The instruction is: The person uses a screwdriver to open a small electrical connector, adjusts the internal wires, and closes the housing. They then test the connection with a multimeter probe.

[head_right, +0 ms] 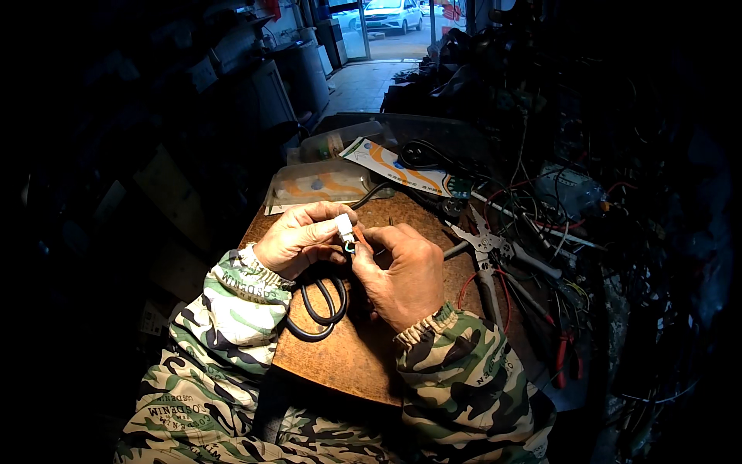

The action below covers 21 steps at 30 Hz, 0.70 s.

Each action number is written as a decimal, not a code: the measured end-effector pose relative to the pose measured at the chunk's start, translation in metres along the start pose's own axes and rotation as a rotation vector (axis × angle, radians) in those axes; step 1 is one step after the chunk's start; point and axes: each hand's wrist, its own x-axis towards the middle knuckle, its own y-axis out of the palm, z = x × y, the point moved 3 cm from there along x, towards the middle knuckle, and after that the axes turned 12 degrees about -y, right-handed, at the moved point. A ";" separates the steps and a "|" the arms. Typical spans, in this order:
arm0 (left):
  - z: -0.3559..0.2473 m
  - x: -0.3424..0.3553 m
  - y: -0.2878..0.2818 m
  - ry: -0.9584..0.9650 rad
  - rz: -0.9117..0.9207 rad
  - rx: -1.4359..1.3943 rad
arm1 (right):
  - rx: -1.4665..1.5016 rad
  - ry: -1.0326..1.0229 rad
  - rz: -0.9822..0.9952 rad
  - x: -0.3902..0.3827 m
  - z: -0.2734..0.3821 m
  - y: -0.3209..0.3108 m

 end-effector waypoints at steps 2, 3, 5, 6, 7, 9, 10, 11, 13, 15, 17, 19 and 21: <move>0.001 0.002 0.000 -0.005 0.001 -0.002 | 0.011 0.010 0.000 -0.001 -0.002 -0.001; 0.001 0.003 0.001 -0.006 0.003 -0.004 | 0.018 0.014 -0.002 -0.001 -0.005 -0.001; 0.001 0.001 0.001 -0.007 -0.005 -0.011 | 0.044 0.024 0.001 -0.002 -0.008 0.001; 0.001 -0.002 0.000 -0.007 -0.018 -0.016 | 0.065 0.030 0.006 -0.002 -0.009 0.004; 0.002 -0.005 -0.002 -0.008 -0.030 -0.020 | 0.086 0.036 0.011 -0.002 -0.010 0.007; 0.002 -0.003 0.000 -0.011 -0.035 -0.017 | 0.110 0.071 0.009 -0.003 -0.012 0.006; 0.002 -0.002 0.001 -0.013 -0.041 -0.015 | 0.125 0.087 0.009 -0.003 -0.014 0.005; 0.002 -0.001 0.002 -0.016 -0.048 -0.009 | 0.135 0.090 0.003 -0.004 -0.015 0.005; 0.001 0.000 0.005 -0.021 -0.066 0.003 | 0.161 0.095 -0.007 -0.005 -0.018 0.005; 0.001 -0.001 0.006 -0.026 -0.090 0.017 | 0.147 0.089 -0.004 -0.006 -0.018 0.005; 0.000 -0.002 0.007 -0.015 -0.107 0.034 | 0.132 0.075 -0.001 -0.006 -0.018 0.005; 0.000 -0.002 0.008 0.012 -0.115 0.053 | 0.114 0.055 0.003 -0.006 -0.018 0.004; 0.000 -0.003 0.008 0.056 -0.120 0.083 | 0.095 0.043 0.012 -0.005 -0.016 0.004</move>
